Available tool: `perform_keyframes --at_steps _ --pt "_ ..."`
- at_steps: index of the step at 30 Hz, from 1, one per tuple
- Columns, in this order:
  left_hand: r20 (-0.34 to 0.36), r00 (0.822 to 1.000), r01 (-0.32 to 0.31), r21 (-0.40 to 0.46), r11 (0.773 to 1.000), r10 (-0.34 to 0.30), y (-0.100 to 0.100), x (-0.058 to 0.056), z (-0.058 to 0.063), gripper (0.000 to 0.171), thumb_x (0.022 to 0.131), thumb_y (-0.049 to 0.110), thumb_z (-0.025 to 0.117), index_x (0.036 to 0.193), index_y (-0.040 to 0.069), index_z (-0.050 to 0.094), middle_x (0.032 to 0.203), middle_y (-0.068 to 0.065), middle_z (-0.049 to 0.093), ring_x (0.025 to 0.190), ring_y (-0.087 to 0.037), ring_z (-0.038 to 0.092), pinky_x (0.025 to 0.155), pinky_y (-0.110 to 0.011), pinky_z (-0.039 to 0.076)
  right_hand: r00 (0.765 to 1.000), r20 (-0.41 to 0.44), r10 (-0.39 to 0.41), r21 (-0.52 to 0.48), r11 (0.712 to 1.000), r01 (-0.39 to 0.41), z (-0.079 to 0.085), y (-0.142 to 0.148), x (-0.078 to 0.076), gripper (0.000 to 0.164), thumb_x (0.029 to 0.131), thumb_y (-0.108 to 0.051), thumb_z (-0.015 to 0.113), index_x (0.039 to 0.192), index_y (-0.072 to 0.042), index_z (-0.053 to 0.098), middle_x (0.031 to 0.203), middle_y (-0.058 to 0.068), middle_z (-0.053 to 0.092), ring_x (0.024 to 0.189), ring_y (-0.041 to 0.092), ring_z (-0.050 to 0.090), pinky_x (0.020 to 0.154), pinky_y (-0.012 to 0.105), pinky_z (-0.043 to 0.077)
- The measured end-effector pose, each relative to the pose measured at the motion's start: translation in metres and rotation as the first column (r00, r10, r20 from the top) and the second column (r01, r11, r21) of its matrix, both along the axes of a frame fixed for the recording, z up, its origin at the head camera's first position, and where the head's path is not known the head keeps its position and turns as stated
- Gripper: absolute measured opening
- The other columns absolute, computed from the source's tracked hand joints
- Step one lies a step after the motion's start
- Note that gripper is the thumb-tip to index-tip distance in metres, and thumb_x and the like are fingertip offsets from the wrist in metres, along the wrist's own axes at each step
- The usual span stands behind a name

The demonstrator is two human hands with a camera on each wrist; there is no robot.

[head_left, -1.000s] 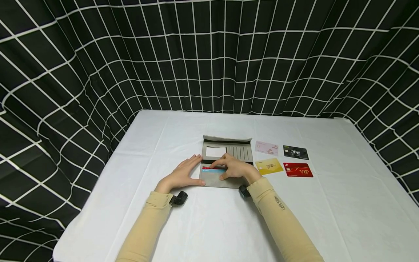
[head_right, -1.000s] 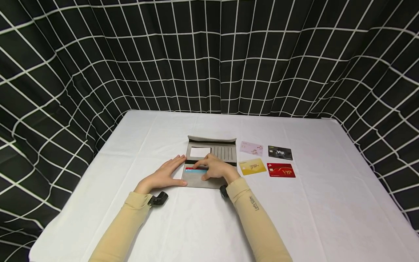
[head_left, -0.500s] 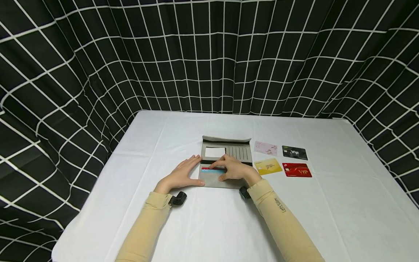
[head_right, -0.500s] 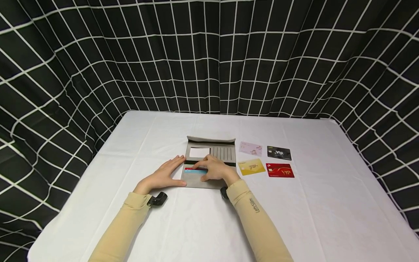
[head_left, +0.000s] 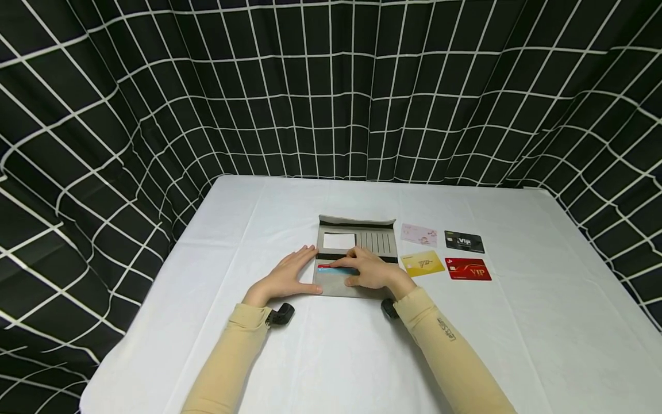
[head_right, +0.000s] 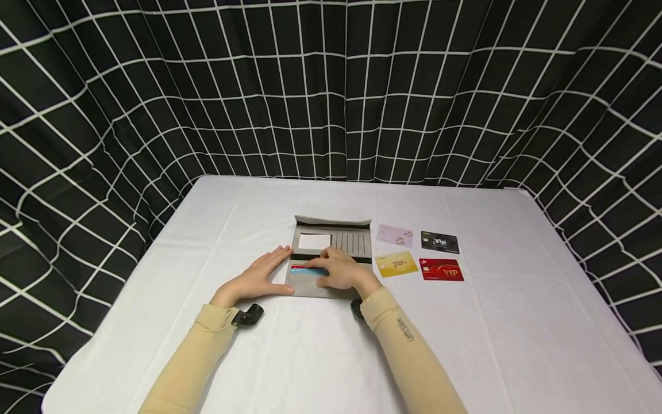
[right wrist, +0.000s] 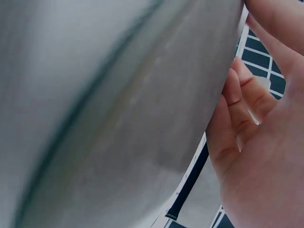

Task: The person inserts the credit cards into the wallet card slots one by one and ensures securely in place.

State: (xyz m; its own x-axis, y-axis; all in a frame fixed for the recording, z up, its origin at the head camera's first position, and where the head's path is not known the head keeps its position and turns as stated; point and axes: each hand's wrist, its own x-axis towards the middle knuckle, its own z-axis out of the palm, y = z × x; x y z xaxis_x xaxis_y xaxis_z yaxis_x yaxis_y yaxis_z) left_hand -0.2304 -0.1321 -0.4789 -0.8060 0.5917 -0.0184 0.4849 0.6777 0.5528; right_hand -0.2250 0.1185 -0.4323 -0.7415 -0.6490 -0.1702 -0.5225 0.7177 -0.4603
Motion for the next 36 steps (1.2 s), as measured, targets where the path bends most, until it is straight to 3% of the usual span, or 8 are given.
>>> perform_keyframes --at_steps 5,15,23,28,36 --pt "-0.002 1.000 -0.004 -0.001 1.000 0.004 -0.001 0.000 -0.001 0.098 0.075 0.062 0.064 0.149 0.013 0.020 0.153 -0.004 0.015 0.139 -0.017 0.008 0.111 -0.037 0.006 1.000 0.022 0.012 -0.019 1.000 -0.012 -0.001 0.004 0.000 0.048 0.090 -0.019 0.062 0.136 -0.021 0.048 0.126 0.011 0.041 0.112 0.026 0.038 0.094 0.047 0.037" --pt "-0.015 1.000 -0.007 0.008 1.000 0.007 0.000 0.001 0.002 0.098 0.075 0.060 0.065 0.148 0.011 0.022 0.152 -0.006 0.017 0.139 -0.020 0.009 0.111 -0.038 0.006 0.985 0.174 0.012 -0.189 0.982 0.021 -0.002 0.020 0.001 0.054 0.091 -0.015 0.060 0.140 -0.010 0.039 0.137 0.014 0.035 0.124 0.033 0.033 0.100 0.054 0.030" --pt "-0.019 1.000 -0.002 0.011 1.000 0.002 0.000 0.001 0.000 0.098 0.075 0.060 0.065 0.148 0.010 0.022 0.152 -0.007 0.017 0.139 -0.020 0.010 0.111 -0.039 0.006 0.964 0.266 0.004 -0.388 0.916 0.104 -0.002 0.035 0.005 0.049 0.089 -0.010 0.062 0.133 0.000 0.045 0.132 0.016 0.047 0.120 0.031 0.044 0.101 0.046 0.035" --pt "-0.034 0.999 0.004 0.018 1.000 -0.004 0.000 0.002 0.000 0.098 0.075 0.059 0.066 0.148 0.009 0.023 0.152 -0.009 0.018 0.139 -0.022 0.011 0.111 -0.040 0.007 0.951 0.299 -0.073 -0.425 0.883 0.201 -0.001 0.052 0.010 0.043 0.090 -0.013 0.062 0.129 0.000 0.051 0.128 0.015 0.052 0.117 0.029 0.048 0.097 0.044 0.039" --pt "-0.038 0.999 0.016 0.015 1.000 -0.015 0.000 0.002 0.002 0.098 0.075 0.059 0.065 0.148 0.008 0.022 0.152 -0.009 0.018 0.139 -0.023 0.011 0.111 -0.040 0.007 0.950 0.277 -0.146 -0.460 0.848 0.265 -0.001 0.093 0.020 0.042 0.089 -0.016 0.062 0.127 0.000 0.053 0.125 0.017 0.054 0.112 0.030 0.052 0.096 0.044 0.041"
